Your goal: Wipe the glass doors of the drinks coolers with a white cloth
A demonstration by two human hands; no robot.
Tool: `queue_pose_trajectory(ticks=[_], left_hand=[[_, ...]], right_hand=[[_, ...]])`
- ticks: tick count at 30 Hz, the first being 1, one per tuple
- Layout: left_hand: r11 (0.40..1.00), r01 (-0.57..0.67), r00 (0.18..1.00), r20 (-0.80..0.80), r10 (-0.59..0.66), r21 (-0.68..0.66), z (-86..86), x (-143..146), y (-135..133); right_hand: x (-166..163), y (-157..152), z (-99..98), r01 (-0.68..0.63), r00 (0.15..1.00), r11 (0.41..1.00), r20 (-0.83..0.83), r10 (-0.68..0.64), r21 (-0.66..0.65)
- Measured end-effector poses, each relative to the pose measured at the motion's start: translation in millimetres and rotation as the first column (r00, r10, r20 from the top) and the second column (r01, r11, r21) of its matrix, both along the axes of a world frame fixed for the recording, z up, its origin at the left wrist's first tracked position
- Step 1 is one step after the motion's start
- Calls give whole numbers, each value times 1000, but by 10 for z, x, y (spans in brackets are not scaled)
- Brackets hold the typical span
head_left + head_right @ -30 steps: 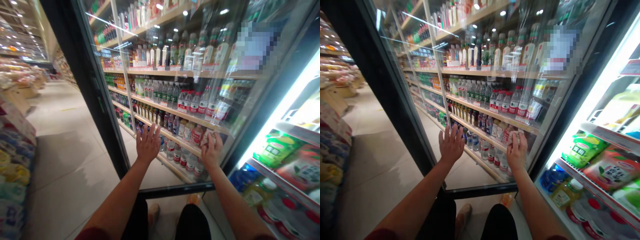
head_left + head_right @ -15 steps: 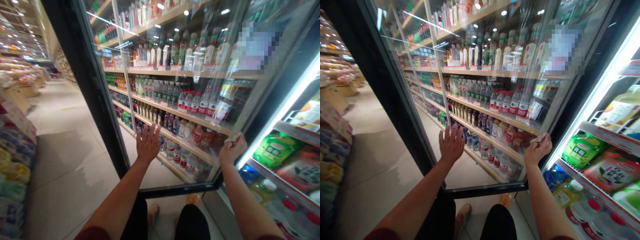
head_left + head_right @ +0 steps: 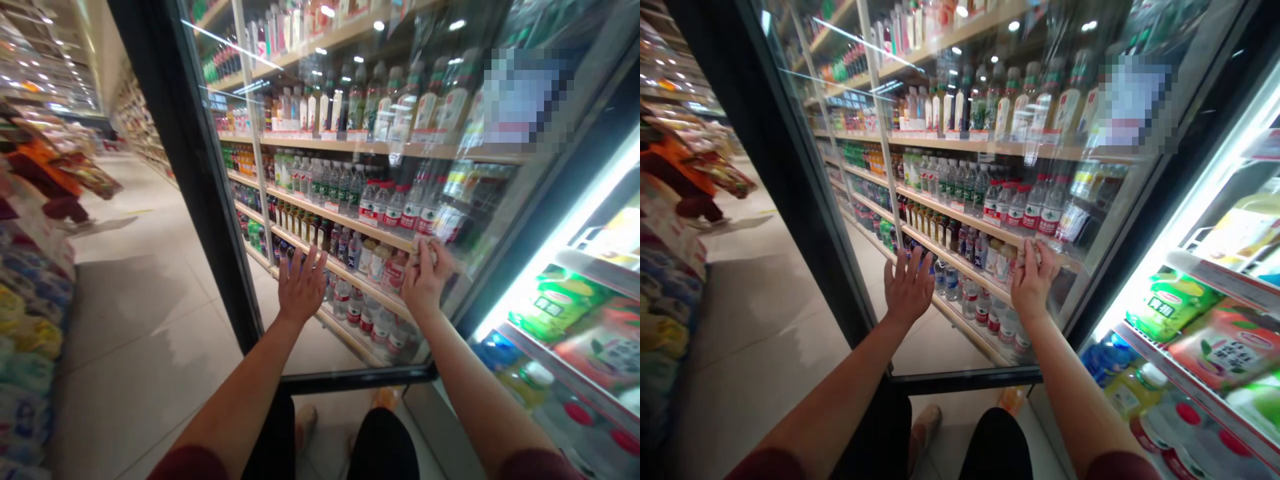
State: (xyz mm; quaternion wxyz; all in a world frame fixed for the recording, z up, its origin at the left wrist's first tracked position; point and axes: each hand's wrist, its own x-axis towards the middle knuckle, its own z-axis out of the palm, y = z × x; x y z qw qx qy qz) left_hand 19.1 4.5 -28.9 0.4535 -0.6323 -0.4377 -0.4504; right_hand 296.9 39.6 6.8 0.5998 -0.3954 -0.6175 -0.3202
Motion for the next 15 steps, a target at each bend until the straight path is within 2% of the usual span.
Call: queue_pose_trajectory(ticks=[4, 6, 8, 13, 15], left_hand=[[1000, -27, 1000, -9, 28, 4, 0, 8, -4], [999, -39, 999, -18, 39, 10, 4, 10, -7], [999, -38, 999, -15, 38, 3, 6, 9, -10], [1000, -10, 1000, -2, 10, -13, 7, 12, -18], [1000, -14, 1000, -9, 14, 5, 12, 19, -23]], right_hand=[[20, 122, 548, 3, 994, 994, -106, 9, 108], [-43, 163, 739, 1, 989, 988, -148, 22, 154], [-199, 133, 731, -17, 991, 986, -125, 39, 166], [-652, -72, 364, -118, 981, 989, 164, 102, 91], [-736, -92, 432, -134, 971, 987, 212, 112, 91]])
